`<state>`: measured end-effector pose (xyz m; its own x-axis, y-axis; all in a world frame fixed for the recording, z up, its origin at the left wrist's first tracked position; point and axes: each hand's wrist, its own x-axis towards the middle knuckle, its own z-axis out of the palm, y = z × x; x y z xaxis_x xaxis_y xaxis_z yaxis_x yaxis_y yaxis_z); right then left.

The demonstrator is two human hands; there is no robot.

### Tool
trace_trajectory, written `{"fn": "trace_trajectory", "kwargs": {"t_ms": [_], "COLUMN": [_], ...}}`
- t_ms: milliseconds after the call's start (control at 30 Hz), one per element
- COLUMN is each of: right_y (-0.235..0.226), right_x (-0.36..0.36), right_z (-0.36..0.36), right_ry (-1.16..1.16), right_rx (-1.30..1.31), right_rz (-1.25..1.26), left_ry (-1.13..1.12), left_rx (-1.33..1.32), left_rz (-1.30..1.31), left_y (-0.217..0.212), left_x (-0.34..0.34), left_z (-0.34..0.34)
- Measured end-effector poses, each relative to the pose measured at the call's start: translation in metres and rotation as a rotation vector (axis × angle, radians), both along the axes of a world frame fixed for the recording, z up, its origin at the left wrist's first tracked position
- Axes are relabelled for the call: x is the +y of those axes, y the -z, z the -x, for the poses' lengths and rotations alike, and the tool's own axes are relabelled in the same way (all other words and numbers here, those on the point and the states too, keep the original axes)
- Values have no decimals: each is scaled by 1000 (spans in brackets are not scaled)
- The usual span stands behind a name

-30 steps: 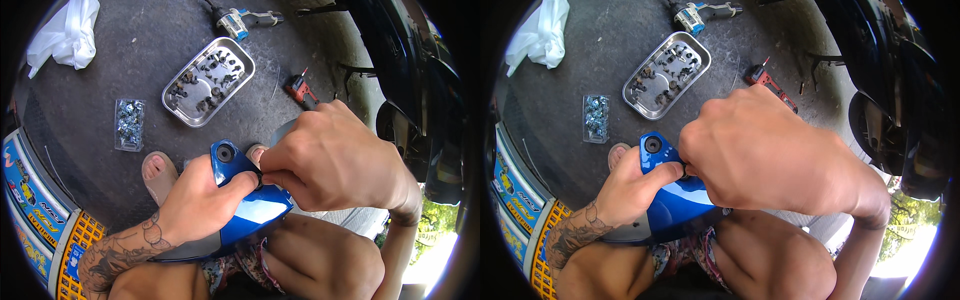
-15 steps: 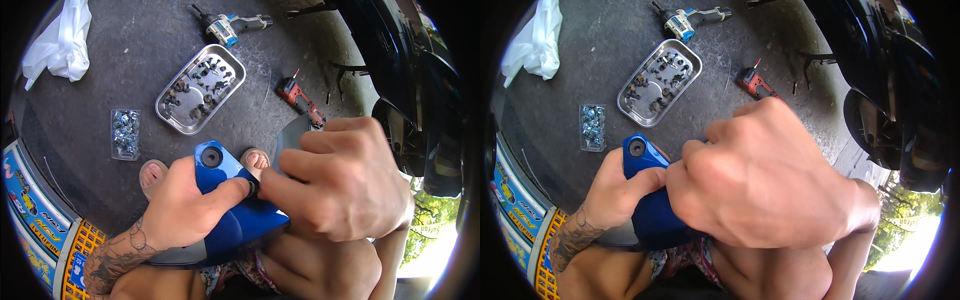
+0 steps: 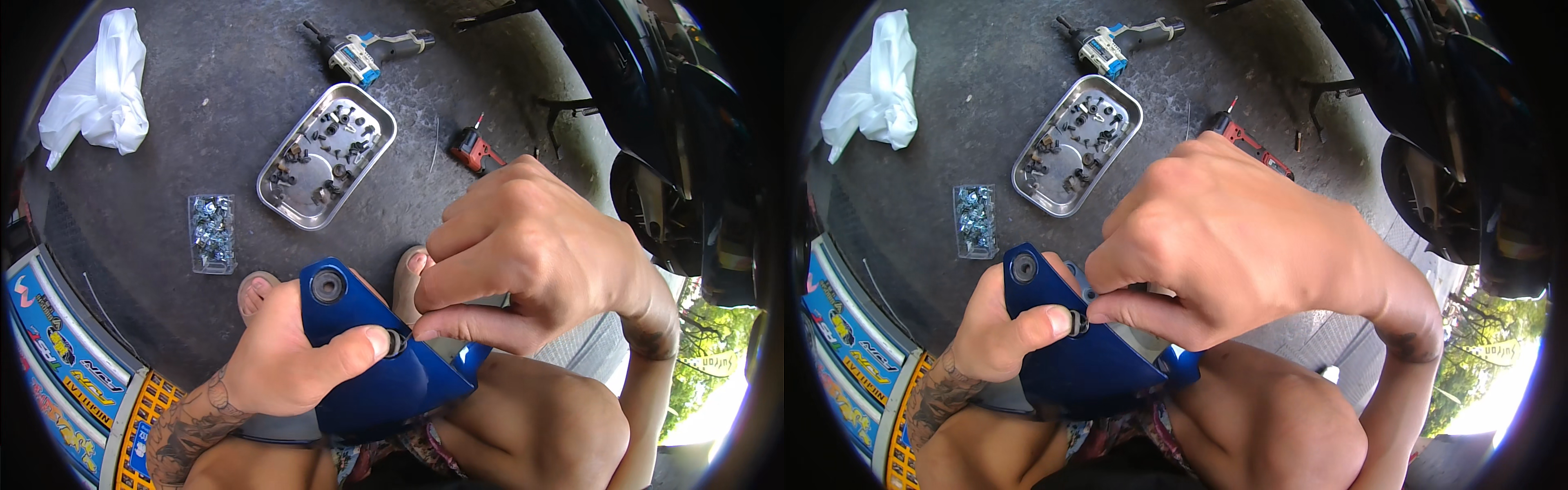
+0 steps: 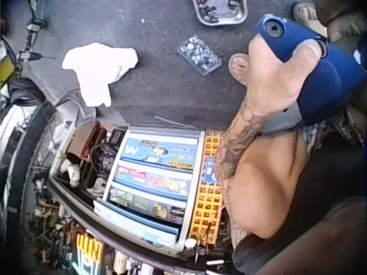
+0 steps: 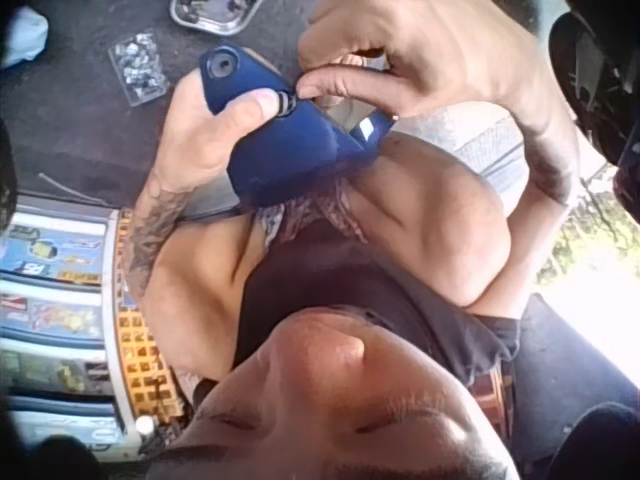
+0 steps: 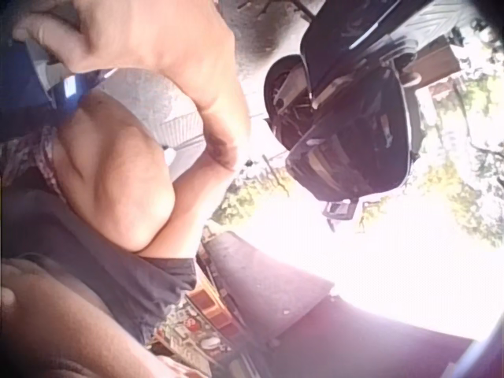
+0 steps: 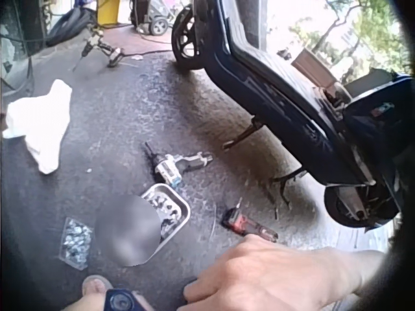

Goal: The person assembles a motorcycle fender by inserting screws and fasteners into pre-drilled holes. They handle a gray plastic fender and a blue painted fender, using a screwdriver to tighten fasteners and aligning parts by hand.

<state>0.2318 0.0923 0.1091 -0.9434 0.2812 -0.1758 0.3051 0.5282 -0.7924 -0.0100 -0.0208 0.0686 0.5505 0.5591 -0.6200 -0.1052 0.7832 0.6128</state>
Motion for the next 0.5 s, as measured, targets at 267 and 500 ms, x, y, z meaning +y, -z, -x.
{"fn": "trace_trajectory", "kwargs": {"t_ms": [267,500], "right_y": [14,18], "right_x": [9,14], "right_z": [8,10], "right_ry": [-117,-137], "right_rx": [91,67], "right_rz": [189,314], "left_ry": [45,55], "left_rx": [1,19], "left_rz": [-23,9], "left_y": [-5,-3], "left_x": [2,-1], "left_z": [0,1]}}
